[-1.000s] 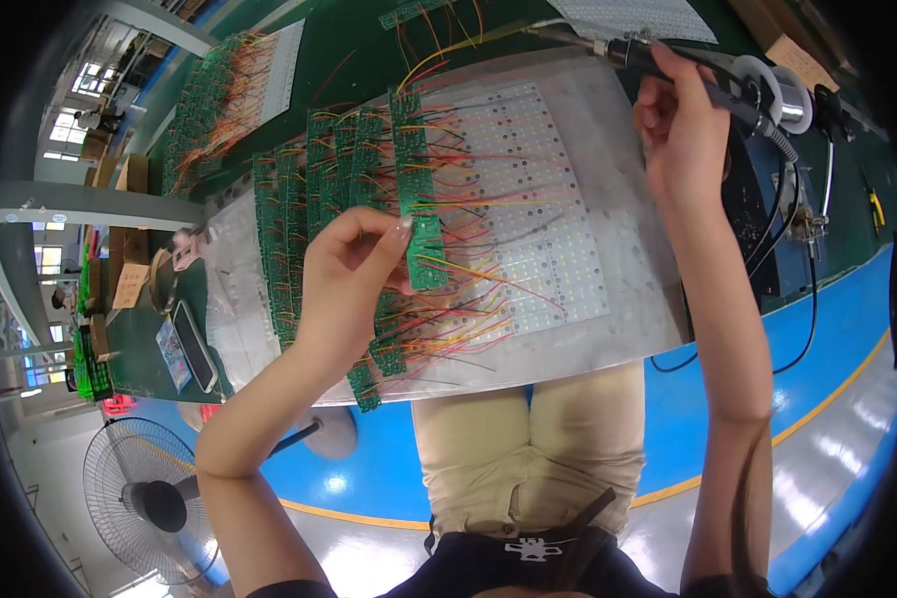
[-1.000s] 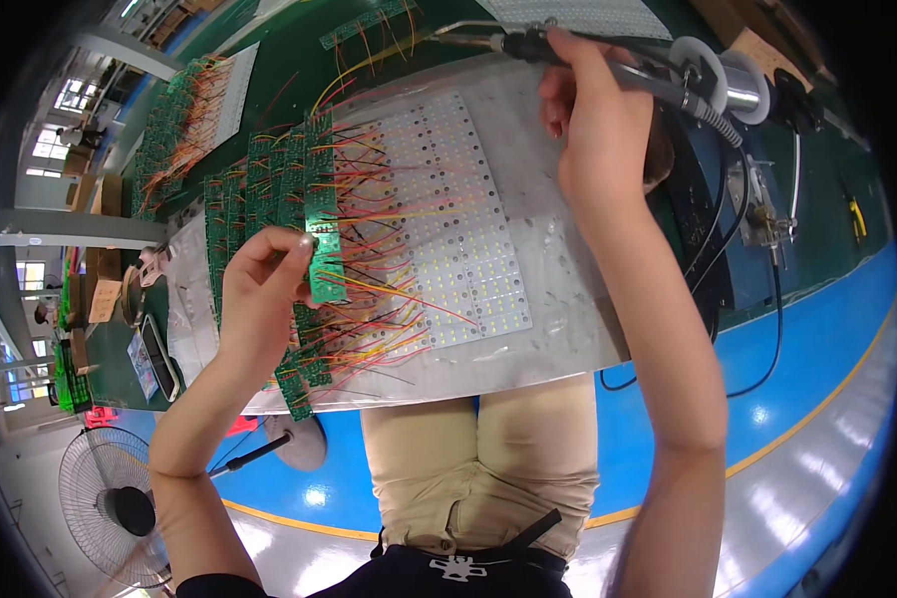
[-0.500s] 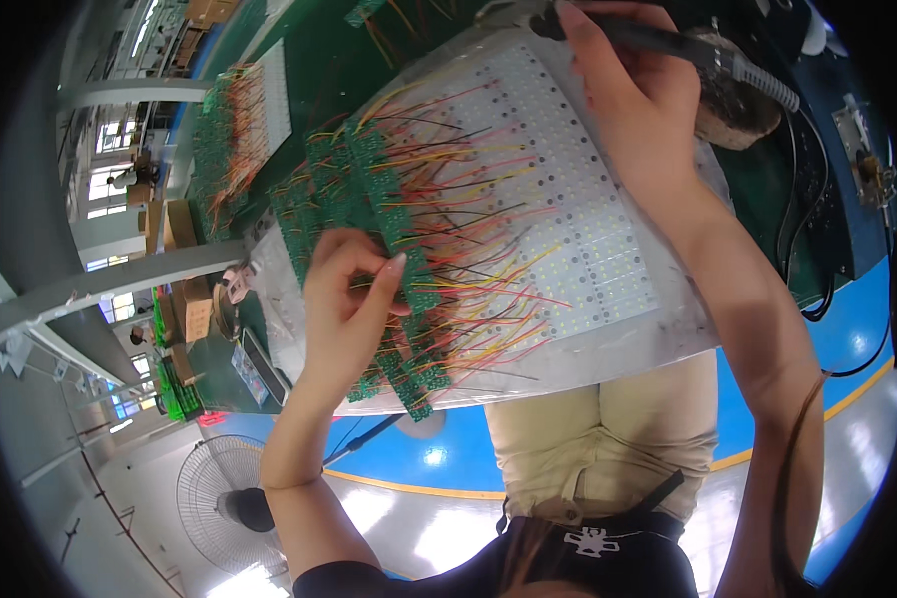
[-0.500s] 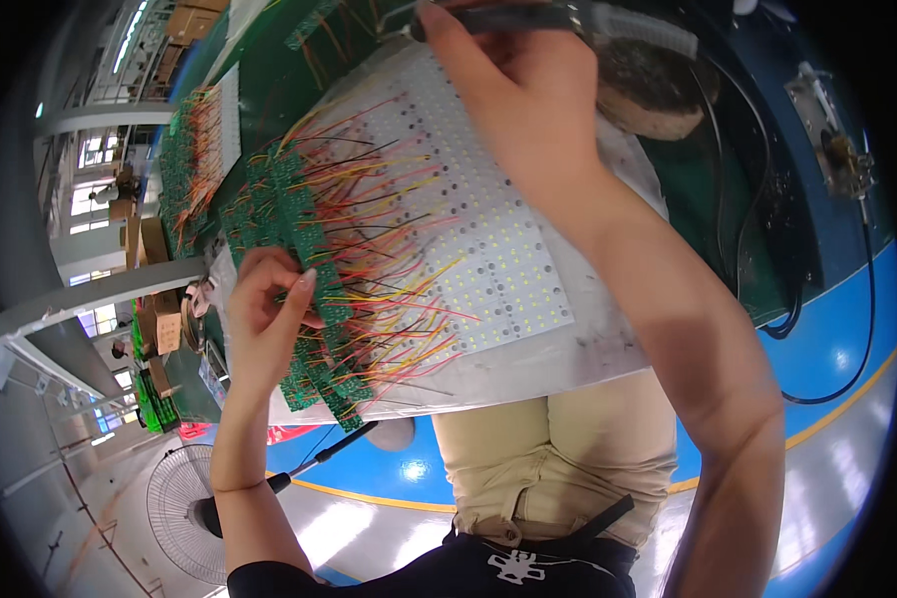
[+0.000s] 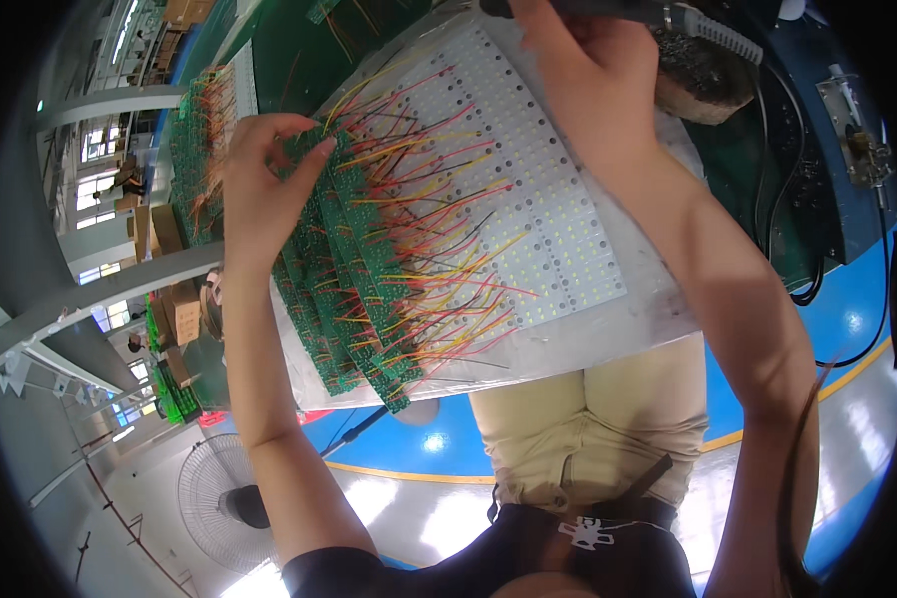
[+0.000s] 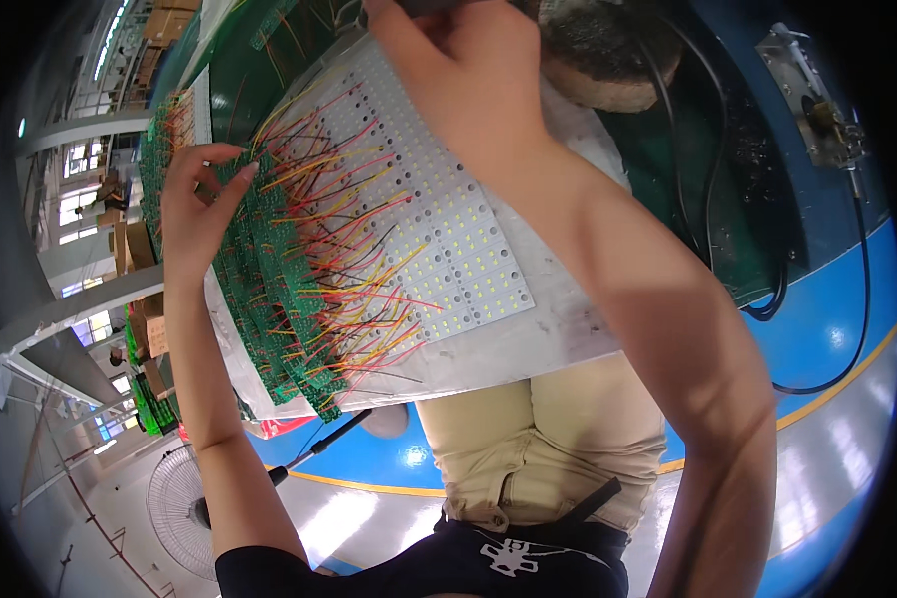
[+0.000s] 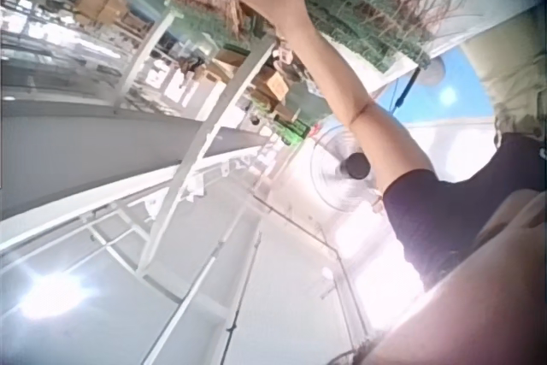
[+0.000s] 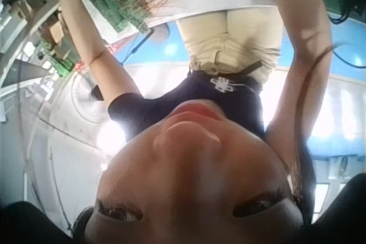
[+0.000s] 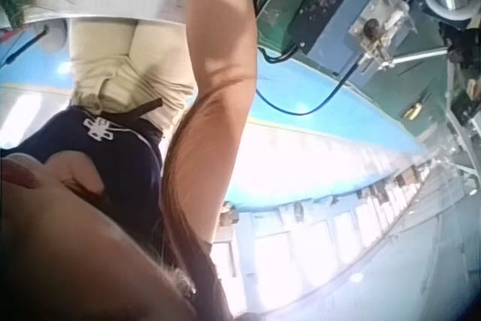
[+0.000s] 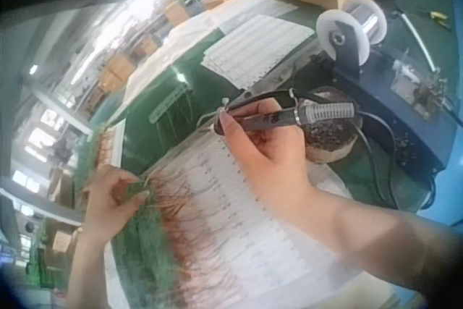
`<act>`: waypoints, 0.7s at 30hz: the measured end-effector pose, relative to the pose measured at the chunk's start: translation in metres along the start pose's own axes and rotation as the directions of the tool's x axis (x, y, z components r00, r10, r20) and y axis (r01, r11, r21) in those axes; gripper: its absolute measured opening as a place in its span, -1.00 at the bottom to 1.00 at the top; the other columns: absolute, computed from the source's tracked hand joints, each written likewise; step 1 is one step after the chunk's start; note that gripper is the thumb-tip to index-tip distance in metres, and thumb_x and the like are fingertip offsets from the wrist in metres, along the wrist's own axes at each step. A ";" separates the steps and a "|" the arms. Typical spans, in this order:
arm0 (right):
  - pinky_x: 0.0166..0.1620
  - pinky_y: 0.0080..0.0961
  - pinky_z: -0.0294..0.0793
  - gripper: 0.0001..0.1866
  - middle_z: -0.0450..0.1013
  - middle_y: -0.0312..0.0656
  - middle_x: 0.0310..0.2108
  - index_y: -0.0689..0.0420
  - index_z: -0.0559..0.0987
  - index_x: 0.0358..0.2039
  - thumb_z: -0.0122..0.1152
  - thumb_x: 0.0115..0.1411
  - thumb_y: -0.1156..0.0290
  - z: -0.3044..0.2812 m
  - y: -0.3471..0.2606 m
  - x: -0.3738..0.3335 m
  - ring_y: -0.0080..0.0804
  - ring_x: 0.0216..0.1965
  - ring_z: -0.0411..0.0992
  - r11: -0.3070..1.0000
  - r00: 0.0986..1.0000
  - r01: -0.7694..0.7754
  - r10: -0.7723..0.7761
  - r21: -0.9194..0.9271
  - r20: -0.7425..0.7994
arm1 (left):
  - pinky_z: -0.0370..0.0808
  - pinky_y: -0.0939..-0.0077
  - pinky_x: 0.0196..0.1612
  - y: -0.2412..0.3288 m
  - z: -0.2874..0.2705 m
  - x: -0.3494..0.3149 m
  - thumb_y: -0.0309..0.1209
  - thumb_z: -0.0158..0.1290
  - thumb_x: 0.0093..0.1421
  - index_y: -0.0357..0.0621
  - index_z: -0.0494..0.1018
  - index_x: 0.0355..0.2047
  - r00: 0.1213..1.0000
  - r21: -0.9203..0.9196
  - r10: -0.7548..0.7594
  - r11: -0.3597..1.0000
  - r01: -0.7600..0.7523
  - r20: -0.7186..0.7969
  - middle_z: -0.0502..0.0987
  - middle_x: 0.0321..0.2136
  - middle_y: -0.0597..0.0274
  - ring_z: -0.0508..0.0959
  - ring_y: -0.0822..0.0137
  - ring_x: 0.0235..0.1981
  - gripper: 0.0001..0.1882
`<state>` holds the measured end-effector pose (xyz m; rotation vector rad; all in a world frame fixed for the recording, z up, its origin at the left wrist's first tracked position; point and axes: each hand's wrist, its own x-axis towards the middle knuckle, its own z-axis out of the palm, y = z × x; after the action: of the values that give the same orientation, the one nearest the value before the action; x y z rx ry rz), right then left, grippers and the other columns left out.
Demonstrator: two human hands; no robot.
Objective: The person untangles wires on circuit boards by hand and solders the wire ends to an LED panel using a soldering iron.
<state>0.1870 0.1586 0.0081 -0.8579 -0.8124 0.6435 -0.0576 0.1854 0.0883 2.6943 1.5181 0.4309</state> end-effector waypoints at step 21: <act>-0.46 -0.76 0.32 -0.89 0.44 -0.28 -0.48 0.31 0.46 -0.34 0.16 0.17 0.54 -0.003 0.001 0.002 -0.70 -0.49 0.34 0.998 0.996 -0.060 0.061 -0.017 0.065 | 0.25 0.55 -0.44 0.013 0.016 0.011 -0.51 0.22 -0.02 -0.16 0.47 -0.39 0.999 0.034 -0.050 0.998 0.050 -0.011 0.36 -0.41 0.31 0.27 0.47 -0.57 -0.82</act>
<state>0.1907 0.1598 0.0067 -0.8811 -0.8534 0.7228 -0.0377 0.1896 0.0775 2.6763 1.6061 0.4210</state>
